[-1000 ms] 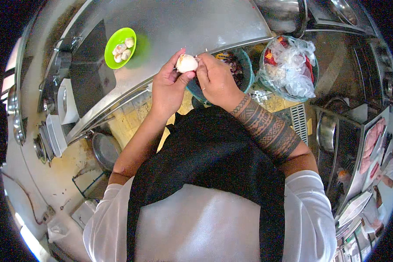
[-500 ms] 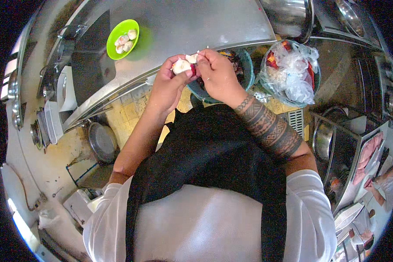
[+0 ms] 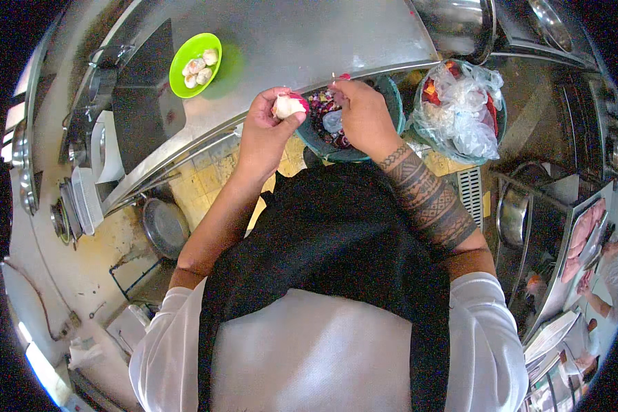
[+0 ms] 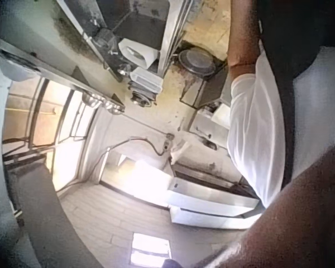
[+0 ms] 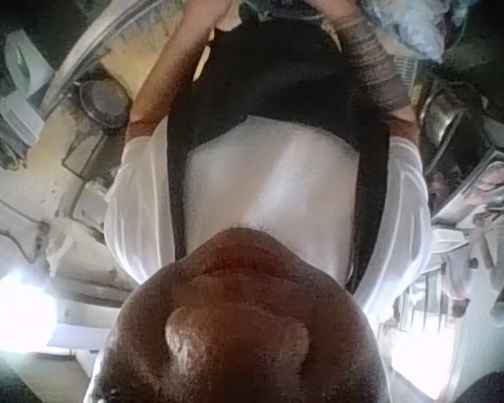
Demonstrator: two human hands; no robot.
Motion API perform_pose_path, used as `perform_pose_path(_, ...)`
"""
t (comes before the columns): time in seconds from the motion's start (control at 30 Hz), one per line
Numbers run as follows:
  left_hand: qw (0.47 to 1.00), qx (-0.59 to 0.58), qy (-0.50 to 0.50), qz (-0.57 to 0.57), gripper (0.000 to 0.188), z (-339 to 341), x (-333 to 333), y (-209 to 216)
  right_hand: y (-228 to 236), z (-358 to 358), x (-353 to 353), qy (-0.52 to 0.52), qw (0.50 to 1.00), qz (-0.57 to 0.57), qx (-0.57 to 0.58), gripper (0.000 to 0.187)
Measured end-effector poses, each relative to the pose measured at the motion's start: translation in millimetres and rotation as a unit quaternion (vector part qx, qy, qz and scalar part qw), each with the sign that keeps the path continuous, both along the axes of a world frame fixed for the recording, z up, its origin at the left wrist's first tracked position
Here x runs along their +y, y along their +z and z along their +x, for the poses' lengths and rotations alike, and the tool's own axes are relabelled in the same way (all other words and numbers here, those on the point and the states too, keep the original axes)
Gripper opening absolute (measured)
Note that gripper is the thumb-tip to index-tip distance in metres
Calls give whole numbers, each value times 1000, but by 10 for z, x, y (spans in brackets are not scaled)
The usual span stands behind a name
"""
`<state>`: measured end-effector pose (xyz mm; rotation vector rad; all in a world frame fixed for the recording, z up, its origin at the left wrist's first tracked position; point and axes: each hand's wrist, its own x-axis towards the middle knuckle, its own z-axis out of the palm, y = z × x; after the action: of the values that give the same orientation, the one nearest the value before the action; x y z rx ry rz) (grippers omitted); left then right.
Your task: Peeling hard-boiled eggs with pink-dyed shells in a kitchen.
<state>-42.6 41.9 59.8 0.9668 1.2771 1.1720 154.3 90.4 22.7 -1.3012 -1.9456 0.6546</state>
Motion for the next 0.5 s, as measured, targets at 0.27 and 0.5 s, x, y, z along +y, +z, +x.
perform_pose_path(0.27, 998, -36, -39, 43, 48, -119, 36, -8, 347, -356, -98, 100, 942, -177, 267, 25)
perform_pose_path(0.5, 995, -40, -79, 49, 51, -200, 108, 37, 317, -467, -185, 23, 978, -71, 193, 24)
